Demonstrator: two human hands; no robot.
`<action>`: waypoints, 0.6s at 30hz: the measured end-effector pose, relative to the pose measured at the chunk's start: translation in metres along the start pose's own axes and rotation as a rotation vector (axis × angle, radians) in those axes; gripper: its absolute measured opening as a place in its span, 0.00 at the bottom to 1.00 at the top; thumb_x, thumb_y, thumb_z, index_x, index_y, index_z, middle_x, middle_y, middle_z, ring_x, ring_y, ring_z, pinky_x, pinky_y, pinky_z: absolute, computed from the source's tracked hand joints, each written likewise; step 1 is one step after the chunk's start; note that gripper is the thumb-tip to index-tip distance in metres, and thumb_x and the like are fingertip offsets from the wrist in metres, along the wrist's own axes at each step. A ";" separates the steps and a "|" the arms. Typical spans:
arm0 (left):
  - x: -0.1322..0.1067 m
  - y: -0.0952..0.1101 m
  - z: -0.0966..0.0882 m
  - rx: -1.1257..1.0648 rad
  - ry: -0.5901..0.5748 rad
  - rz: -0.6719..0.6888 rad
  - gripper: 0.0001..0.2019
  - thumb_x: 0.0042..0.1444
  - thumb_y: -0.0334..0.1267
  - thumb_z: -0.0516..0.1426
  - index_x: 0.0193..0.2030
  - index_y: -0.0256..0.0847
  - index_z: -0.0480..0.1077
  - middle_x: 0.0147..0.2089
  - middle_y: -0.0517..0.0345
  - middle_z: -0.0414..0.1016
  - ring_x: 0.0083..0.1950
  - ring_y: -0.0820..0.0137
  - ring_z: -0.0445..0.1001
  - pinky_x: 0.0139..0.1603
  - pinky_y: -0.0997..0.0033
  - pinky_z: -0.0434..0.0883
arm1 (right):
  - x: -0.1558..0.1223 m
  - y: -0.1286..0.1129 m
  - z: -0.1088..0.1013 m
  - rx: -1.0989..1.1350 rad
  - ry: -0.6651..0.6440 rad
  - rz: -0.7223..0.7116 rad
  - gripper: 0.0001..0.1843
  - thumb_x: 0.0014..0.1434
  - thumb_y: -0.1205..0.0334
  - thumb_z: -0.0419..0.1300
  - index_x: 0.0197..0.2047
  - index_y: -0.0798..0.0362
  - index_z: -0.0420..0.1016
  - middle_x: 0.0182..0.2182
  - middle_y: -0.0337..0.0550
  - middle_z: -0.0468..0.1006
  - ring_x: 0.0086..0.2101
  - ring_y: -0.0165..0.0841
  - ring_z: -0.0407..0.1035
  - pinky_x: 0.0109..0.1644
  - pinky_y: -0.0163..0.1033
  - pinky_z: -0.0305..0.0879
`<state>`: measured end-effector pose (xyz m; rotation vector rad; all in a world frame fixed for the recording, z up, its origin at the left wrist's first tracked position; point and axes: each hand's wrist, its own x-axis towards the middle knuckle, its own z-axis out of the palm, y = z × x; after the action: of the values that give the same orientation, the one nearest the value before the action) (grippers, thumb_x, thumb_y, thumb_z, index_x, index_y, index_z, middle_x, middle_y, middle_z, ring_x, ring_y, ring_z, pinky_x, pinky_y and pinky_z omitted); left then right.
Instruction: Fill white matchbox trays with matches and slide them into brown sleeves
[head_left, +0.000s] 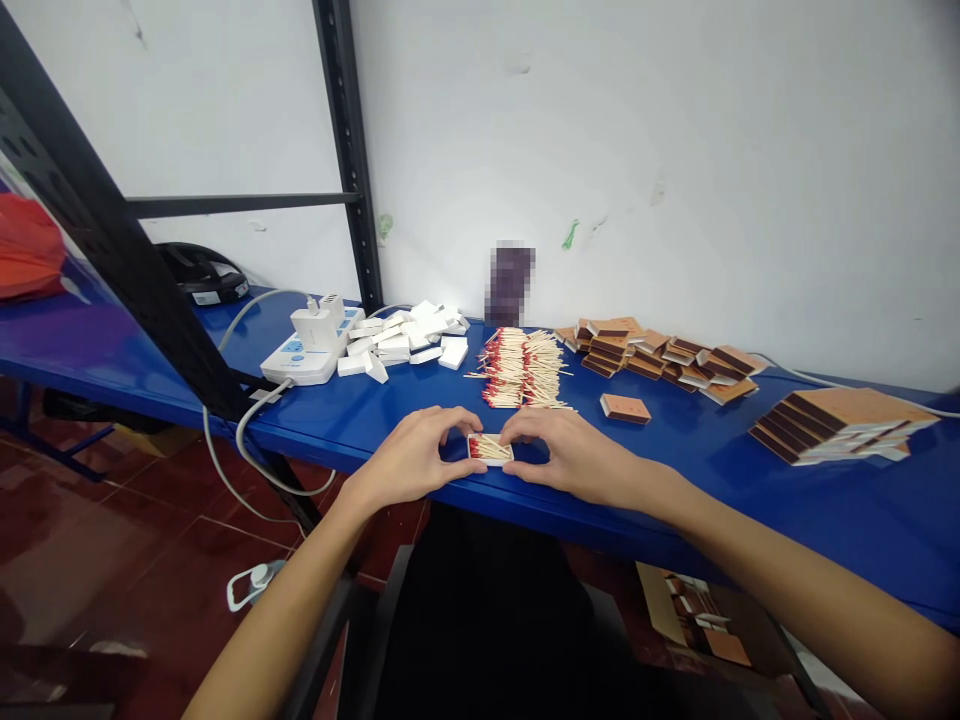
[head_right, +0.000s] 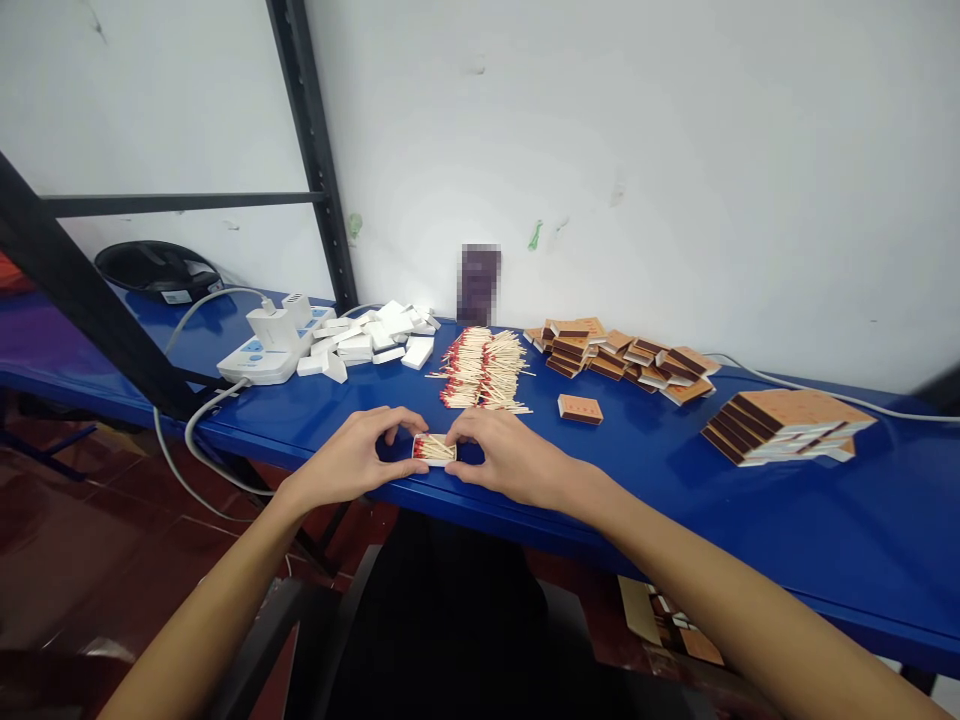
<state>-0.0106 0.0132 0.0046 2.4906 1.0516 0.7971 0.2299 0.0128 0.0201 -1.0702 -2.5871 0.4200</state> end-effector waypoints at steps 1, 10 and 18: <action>0.000 0.000 0.000 0.003 -0.001 0.001 0.17 0.57 0.49 0.63 0.48 0.44 0.70 0.44 0.60 0.77 0.39 0.68 0.71 0.42 0.69 0.66 | -0.001 0.000 0.001 0.002 0.008 -0.001 0.13 0.62 0.53 0.60 0.46 0.51 0.74 0.44 0.46 0.78 0.46 0.39 0.70 0.51 0.45 0.63; 0.000 0.001 -0.001 -0.020 0.052 0.028 0.25 0.54 0.47 0.65 0.56 0.45 0.68 0.56 0.53 0.73 0.52 0.62 0.72 0.54 0.60 0.69 | 0.005 -0.005 0.002 0.032 0.092 0.037 0.16 0.59 0.58 0.62 0.50 0.51 0.72 0.45 0.46 0.79 0.43 0.38 0.72 0.47 0.43 0.65; -0.001 0.002 -0.002 0.008 0.027 0.054 0.22 0.56 0.45 0.64 0.56 0.46 0.68 0.58 0.54 0.71 0.60 0.60 0.68 0.66 0.55 0.60 | 0.001 -0.003 -0.001 0.032 0.102 0.084 0.17 0.57 0.58 0.63 0.49 0.51 0.70 0.43 0.44 0.78 0.42 0.37 0.72 0.46 0.41 0.65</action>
<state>-0.0114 0.0116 0.0069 2.5318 1.0026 0.8462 0.2280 0.0121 0.0222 -1.1614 -2.4459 0.4139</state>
